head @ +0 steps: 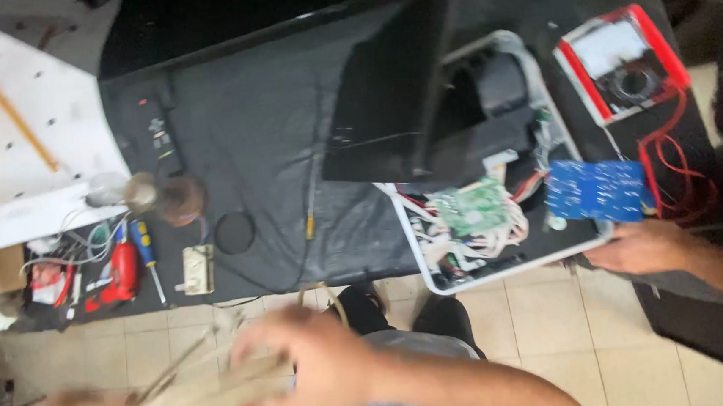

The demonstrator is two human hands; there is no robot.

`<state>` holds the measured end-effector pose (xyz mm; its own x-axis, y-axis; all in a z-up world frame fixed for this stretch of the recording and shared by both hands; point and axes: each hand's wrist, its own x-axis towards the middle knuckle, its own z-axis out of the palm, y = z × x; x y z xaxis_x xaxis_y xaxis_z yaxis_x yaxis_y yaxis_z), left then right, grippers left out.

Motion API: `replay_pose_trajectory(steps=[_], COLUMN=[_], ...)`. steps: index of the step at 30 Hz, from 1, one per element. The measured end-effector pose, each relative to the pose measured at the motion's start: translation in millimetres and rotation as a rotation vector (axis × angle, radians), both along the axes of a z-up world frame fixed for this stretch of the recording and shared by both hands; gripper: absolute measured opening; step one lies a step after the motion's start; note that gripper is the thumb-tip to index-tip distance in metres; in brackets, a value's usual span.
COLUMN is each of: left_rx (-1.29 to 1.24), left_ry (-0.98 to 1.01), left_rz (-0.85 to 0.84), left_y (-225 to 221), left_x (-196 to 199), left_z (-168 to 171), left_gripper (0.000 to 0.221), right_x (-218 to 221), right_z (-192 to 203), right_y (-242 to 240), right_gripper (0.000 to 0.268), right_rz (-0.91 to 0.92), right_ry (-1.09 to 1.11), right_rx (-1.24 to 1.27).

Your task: Disassembling a projector to access internal components, disconnecting wires from a circuit board, and using a screwdriver.

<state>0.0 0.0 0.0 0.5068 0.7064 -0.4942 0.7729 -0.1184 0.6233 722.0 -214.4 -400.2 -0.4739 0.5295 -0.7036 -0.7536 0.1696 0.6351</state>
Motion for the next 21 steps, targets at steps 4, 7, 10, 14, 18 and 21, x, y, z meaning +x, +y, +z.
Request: replay_pose_trajectory(steps=[4, 7, 10, 14, 18, 21], left_rx=[-0.126, -0.556, -0.835, -0.914, -0.679, -0.269], left_ry=[-0.420, -1.018, -1.207, -1.172, -0.895, -0.656], left_rz=[0.209, 0.320, 0.341, 0.537, 0.680, 0.758], left_y=[29.0, 129.5, 226.2, 332.5, 390.5, 406.4], left_x=[129.4, 191.9, 241.9, 276.4, 314.4, 327.4], left_z=[-48.2, -84.3, -163.6, -303.8, -388.6, -423.1], left_gripper=[0.044, 0.043, 0.044, 0.038, 0.028, 0.026], right_x=[-285.2, -294.2, -291.6, -288.1, -301.0, -315.7], right_z=[206.2, 195.8, 112.4, 17.0, -17.2, -16.6], right_y=[112.7, 197.8, 278.1, 347.5, 383.4, 404.0], right_gripper=[0.064, 0.067, 0.073, 0.075, 0.069, 0.064], right_rz=[0.366, 0.467, 0.421, 0.384, 0.340, 0.285], right_ry=[-1.427, -1.715, -1.393, -1.257, -1.272, -1.519], right_rx=[0.865, 1.090, 0.958, 0.544, 0.292, -0.002])
